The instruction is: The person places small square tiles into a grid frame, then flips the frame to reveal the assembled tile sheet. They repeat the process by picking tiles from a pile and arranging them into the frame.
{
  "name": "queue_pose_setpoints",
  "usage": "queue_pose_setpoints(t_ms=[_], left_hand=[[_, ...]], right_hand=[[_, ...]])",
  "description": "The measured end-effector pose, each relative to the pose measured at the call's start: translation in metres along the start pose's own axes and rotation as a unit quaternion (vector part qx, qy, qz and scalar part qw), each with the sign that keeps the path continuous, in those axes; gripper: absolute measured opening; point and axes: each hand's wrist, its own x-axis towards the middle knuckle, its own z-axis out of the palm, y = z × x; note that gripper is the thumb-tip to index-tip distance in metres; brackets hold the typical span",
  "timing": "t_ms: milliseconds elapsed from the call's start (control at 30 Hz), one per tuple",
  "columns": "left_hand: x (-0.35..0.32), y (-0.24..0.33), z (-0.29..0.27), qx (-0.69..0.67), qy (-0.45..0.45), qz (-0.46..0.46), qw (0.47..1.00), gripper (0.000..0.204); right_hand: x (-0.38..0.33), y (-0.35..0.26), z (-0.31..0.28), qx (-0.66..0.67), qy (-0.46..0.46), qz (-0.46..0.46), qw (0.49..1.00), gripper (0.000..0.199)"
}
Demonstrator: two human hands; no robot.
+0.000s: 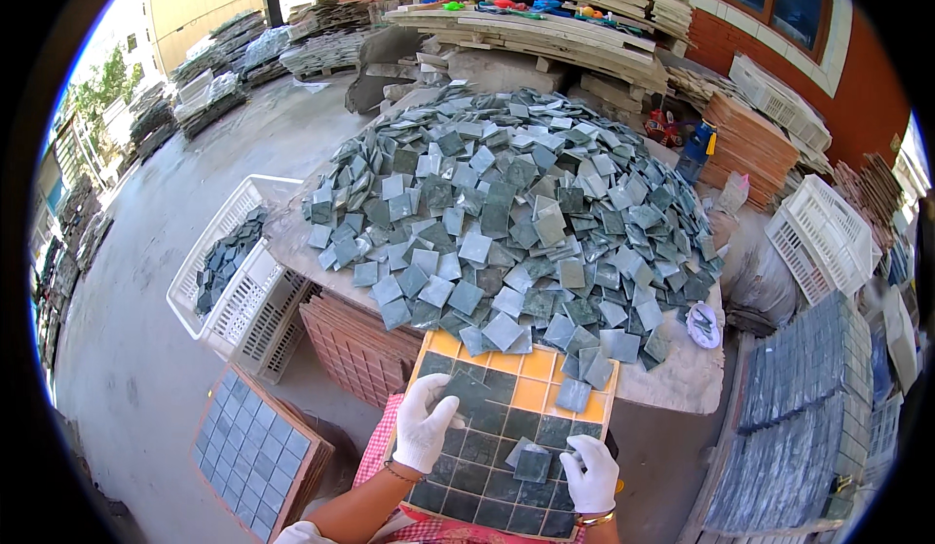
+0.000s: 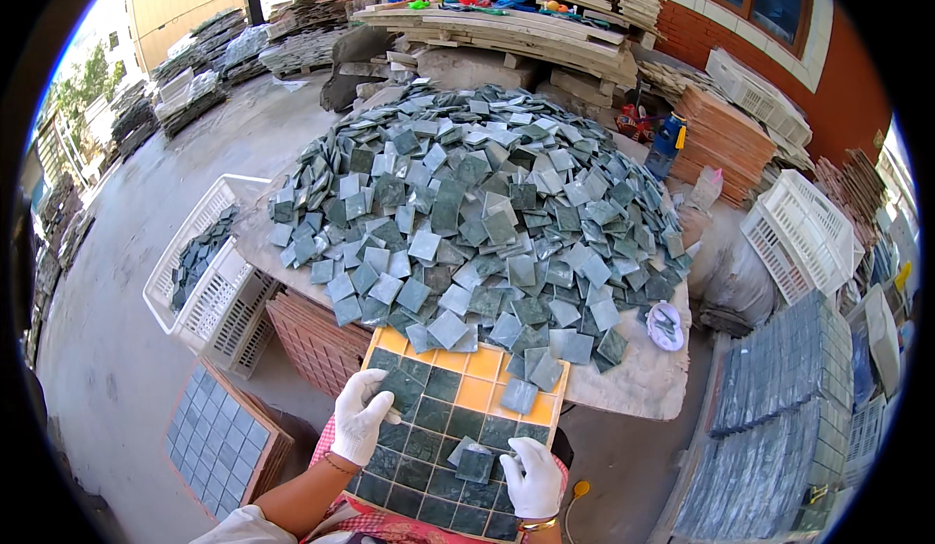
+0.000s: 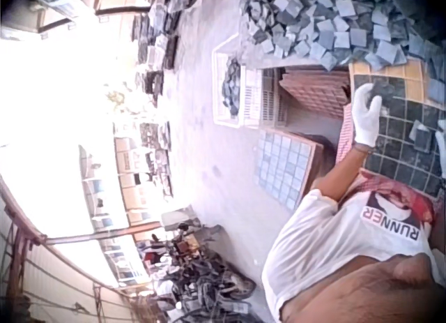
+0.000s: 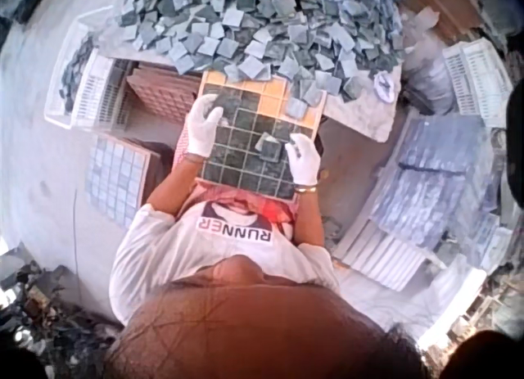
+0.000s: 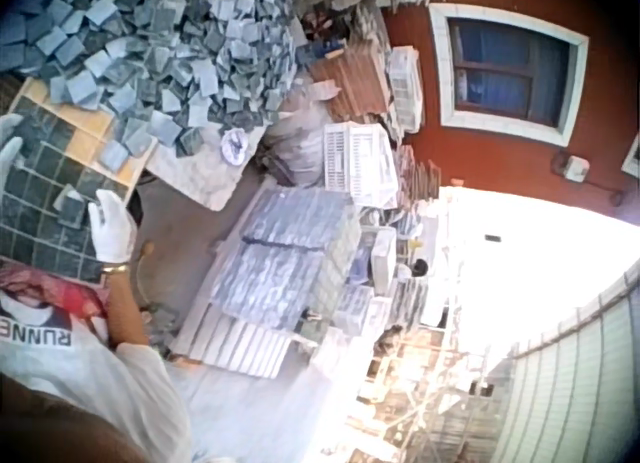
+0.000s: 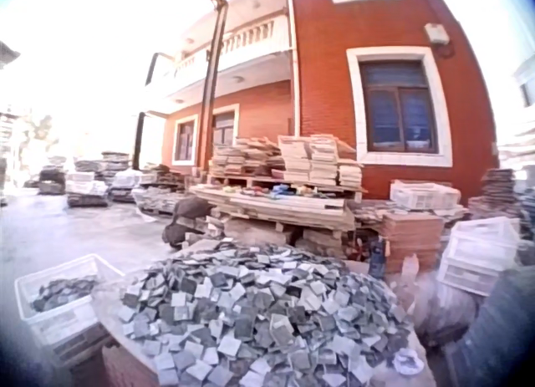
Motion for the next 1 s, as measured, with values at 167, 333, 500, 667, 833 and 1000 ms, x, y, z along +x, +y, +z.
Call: queue_pose_setpoints(t_ms=[167,333,500,667,833,1000], left_hand=[[-0.007,0.002,0.004,0.028,0.011,0.018,0.999,0.034],[-0.012,0.004,-0.002,0.016,-0.003,0.006,1.000,0.035],[0.002,-0.004,-0.044,-0.055,-0.008,-0.163,0.985,0.033],[0.094,0.049,-0.165,0.239,0.105,0.057,0.963,0.032],[0.127,0.104,-0.295,-0.107,0.100,0.248,0.958,0.034],[0.079,0.050,-0.123,0.081,0.072,0.059,0.992,0.026]], right_hand=[[-0.001,-0.002,-0.001,-0.027,-0.001,-0.012,1.000,0.026],[-0.005,-0.005,0.002,-0.032,-0.019,-0.001,0.999,0.027],[-0.021,0.024,-0.006,0.000,-0.053,0.064,0.997,0.042],[-0.014,0.002,-0.011,-0.082,0.013,-0.013,0.996,0.026],[-0.005,-0.007,-0.009,-0.075,-0.084,-0.027,0.993,0.032],[0.010,-0.023,-0.006,-0.161,-0.222,-0.075,0.959,0.059]])
